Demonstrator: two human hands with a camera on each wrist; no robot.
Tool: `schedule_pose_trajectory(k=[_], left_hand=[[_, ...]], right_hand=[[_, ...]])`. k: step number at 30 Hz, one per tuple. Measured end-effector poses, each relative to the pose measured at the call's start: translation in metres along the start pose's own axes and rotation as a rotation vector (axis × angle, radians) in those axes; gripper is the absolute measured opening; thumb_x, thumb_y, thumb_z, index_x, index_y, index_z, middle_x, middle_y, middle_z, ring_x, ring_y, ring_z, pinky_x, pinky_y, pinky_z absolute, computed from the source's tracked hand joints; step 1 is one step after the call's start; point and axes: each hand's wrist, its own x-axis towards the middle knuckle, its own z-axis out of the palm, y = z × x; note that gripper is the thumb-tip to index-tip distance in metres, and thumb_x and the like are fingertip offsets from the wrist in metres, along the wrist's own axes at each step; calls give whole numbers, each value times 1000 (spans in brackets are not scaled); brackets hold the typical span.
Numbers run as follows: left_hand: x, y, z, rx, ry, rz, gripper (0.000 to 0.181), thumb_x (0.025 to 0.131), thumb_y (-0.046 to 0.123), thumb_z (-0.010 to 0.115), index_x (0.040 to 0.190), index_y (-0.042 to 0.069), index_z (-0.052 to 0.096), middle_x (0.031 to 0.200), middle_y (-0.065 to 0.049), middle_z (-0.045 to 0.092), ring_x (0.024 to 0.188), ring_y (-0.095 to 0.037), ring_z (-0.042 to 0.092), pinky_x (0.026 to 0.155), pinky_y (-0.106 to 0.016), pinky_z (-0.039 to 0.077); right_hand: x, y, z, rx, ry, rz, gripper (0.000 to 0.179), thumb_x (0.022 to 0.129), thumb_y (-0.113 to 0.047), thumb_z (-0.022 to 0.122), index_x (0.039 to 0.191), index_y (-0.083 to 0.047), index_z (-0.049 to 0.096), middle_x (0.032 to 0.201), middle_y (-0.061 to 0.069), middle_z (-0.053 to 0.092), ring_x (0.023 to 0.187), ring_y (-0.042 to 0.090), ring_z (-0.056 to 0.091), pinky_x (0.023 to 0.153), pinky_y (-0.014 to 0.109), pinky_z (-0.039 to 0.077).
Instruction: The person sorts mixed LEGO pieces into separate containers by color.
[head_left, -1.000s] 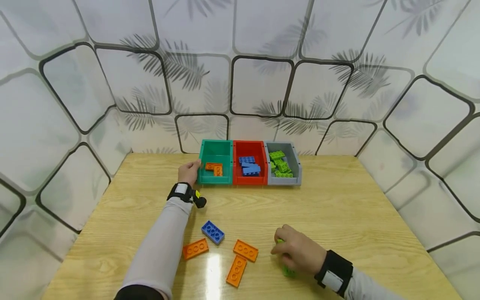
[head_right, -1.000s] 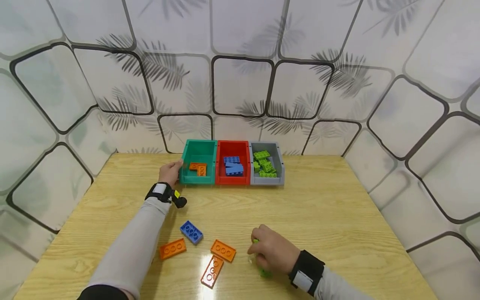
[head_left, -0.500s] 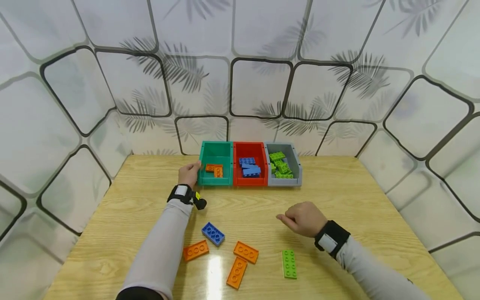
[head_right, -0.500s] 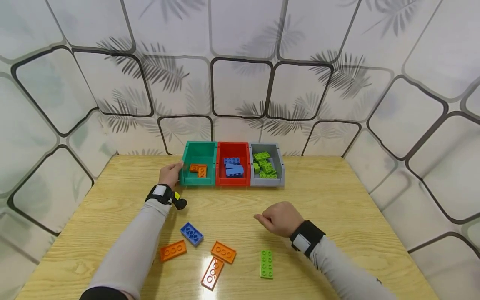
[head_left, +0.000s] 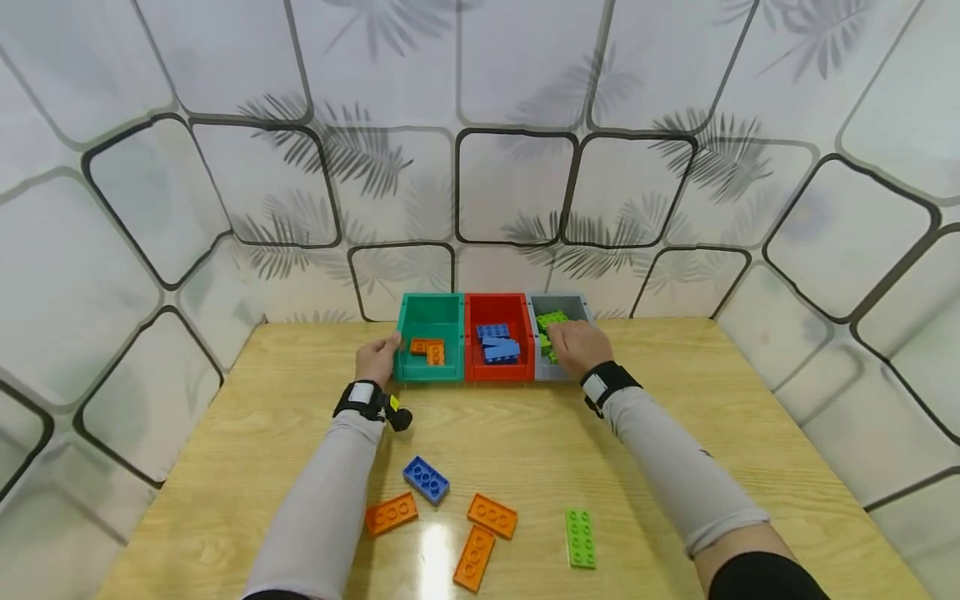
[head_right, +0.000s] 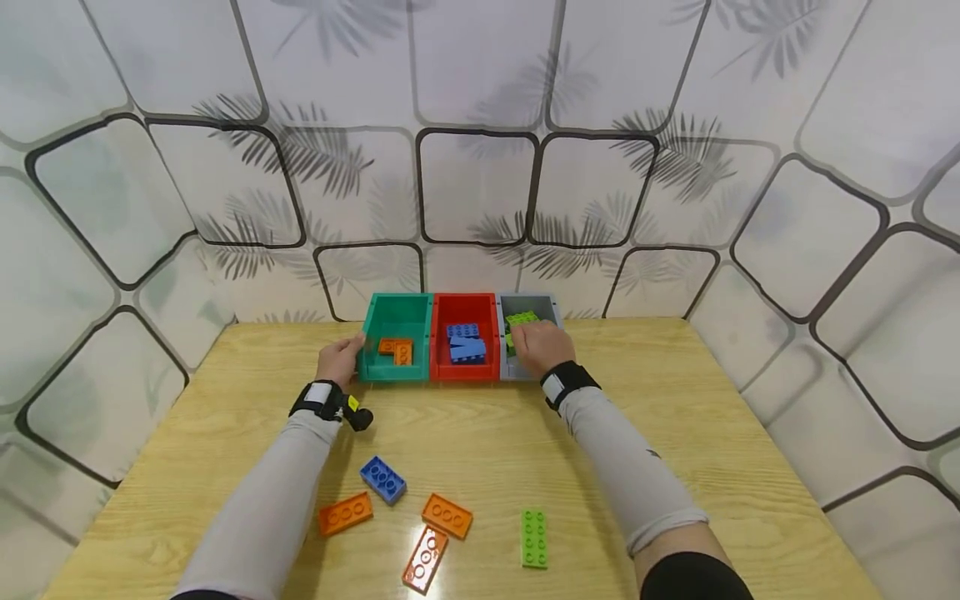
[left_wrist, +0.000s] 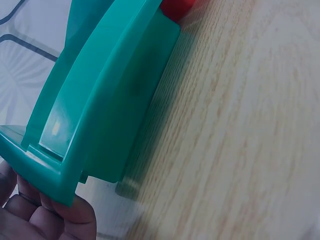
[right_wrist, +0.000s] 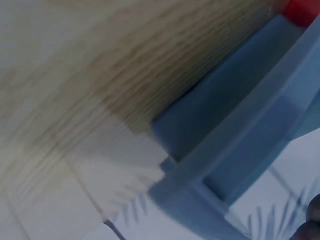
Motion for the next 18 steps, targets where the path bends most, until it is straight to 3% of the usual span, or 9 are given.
schedule_pose_trajectory(k=[3,7,10,13,16,18], left_hand=[[1,-5,2,-4,-2,1,58,110,40,50,148,-4,54,154,-25,48,138,-39,49,113,-50,41],[1,-7,3,-2,-3,3,58,110,40,50,147,-5,54,153,-25,48,138,-40,49,113,-51,41],[2,-7,4,9,-2,-1,59,110,40,50,148,-4,53,154,-25,48,139,-40,48,114,-51,41],[2,-6,3,19,-2,-4,59,110,41,50,149,-3,52,155,-24,47,140,-39,47,115,-50,40],[2,-4,2,23,-1,-7,59,110,41,50,149,-3,52,155,-24,47,141,-39,47,115,-50,40],[3,-1,0,22,6,-6,59,110,41,50,149,-3,52,155,-25,47,141,-39,47,115,-50,40]], right_hand=[[10,1,9,37,-42,31,49,112,-29,35,87,-4,69,86,16,60,89,37,55,87,48,43],[14,5,20,65,-105,34,59,113,-46,31,136,-2,62,123,25,57,116,44,49,106,57,36],[13,10,26,85,-138,45,79,108,-64,26,151,-2,49,135,29,51,128,47,44,114,59,30],[10,15,30,72,-171,68,101,98,-80,20,162,-3,31,155,29,38,147,48,29,124,59,16],[8,17,32,54,-206,75,116,89,-91,23,166,-4,16,170,23,18,157,44,8,126,57,2],[9,16,31,58,-213,57,124,84,-95,31,166,-3,14,172,20,10,158,42,2,126,57,-1]])
